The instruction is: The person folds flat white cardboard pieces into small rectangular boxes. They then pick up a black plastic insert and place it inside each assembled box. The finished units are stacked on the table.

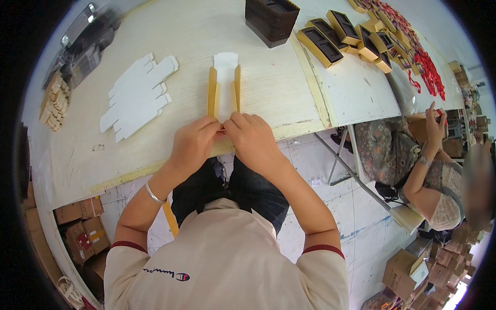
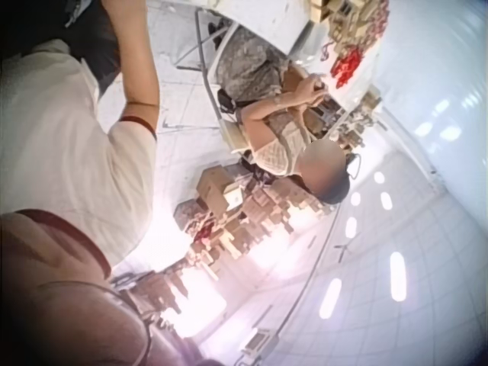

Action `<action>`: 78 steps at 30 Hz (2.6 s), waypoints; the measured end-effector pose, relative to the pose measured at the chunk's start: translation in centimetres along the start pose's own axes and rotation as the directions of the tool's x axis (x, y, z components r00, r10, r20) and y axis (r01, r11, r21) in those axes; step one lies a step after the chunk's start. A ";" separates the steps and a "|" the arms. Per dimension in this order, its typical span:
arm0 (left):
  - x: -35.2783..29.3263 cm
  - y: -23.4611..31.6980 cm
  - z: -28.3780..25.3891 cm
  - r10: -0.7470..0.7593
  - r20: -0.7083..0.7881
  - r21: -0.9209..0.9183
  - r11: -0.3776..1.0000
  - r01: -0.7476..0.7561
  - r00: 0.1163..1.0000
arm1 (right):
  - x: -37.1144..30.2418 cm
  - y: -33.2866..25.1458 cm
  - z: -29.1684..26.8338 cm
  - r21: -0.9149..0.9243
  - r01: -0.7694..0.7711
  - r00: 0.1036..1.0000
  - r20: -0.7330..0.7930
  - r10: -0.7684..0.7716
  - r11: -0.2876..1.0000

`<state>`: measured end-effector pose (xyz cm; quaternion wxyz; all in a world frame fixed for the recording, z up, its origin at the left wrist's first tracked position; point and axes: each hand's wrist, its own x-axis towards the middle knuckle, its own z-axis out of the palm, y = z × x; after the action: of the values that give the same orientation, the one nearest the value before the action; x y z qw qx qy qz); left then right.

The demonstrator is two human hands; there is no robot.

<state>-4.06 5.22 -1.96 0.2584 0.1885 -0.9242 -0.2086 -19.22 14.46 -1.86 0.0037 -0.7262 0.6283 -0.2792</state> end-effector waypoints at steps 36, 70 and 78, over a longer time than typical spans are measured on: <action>-2.5 -2.7 -5.4 0.174 0.278 -0.106 0.983 -0.149 0.945 | -0.9 0.2 -3.5 0.282 0.135 0.956 0.216 -0.200 0.950; -2.3 -1.3 -3.1 -0.056 0.350 -0.653 0.701 0.287 0.935 | -3.0 -2.8 1.4 0.928 -0.192 0.909 0.046 0.415 0.318; -2.9 0.1 -1.5 -0.206 0.020 -0.548 0.816 0.183 0.978 | -3.2 -3.4 1.9 0.453 -0.117 0.958 -0.182 0.220 0.884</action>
<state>-0.97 6.25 -1.92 0.2972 0.2046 -0.7966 -0.4851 -15.57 17.41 -3.51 0.1188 -0.6122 0.6065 -0.4932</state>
